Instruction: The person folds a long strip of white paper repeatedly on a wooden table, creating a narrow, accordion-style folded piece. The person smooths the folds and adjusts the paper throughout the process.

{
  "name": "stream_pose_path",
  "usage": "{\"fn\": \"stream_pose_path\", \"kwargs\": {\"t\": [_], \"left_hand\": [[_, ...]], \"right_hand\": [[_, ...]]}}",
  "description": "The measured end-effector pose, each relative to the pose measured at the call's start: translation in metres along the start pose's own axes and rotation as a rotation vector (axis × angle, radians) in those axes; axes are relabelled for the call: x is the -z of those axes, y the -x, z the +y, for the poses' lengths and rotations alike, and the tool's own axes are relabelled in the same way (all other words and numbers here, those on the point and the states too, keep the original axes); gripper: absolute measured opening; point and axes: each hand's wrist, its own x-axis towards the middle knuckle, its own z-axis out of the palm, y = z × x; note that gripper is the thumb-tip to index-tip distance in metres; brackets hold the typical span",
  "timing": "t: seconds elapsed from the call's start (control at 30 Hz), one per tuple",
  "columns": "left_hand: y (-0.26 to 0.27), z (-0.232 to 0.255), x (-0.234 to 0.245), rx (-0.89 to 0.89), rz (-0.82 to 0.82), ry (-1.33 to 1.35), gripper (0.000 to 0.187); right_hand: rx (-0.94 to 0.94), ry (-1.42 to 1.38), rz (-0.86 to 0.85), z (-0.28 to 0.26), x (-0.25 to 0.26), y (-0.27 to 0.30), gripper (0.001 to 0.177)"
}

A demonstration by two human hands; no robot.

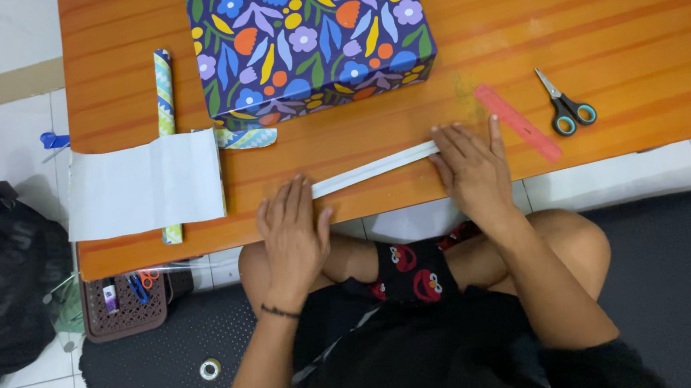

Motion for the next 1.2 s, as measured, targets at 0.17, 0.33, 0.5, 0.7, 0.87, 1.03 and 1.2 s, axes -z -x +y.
{"fn": "stream_pose_path", "kwargs": {"t": [0.17, 0.33, 0.5, 0.7, 0.87, 1.03, 1.2], "left_hand": [[-0.042, 0.010, -0.019, -0.221, 0.021, 0.165, 0.031], [-0.070, 0.024, -0.025, -0.351, -0.062, 0.229, 0.027], [-0.076, 0.033, -0.014, -0.290, 0.071, 0.509, 0.014], [-0.072, 0.066, 0.008, -0.244, 0.138, 0.757, 0.021], [-0.066, 0.083, 0.028, -0.289, 0.237, 0.649, 0.026], [-0.067, 0.086, 0.031, -0.260, 0.193, 0.691, 0.030], [-0.056, 0.064, 0.039, -0.058, 0.319, 0.803, 0.064]], "right_hand": [[-0.047, -0.174, -0.131, 0.004, 0.009, -0.013, 0.026], [-0.394, -0.598, -0.356, 0.012, 0.014, -0.007, 0.020], [-0.585, -1.344, 0.159, 0.002, 0.000, 0.008, 0.047], [-0.585, -1.300, 0.258, -0.049, -0.004, 0.019, 0.020], [-0.077, -0.979, 0.470, -0.068, 0.028, 0.000, 0.017], [0.265, -0.490, 0.537, -0.068, 0.052, -0.024, 0.024], [0.442, -0.107, 0.344, -0.044, 0.036, -0.031, 0.025]]}}
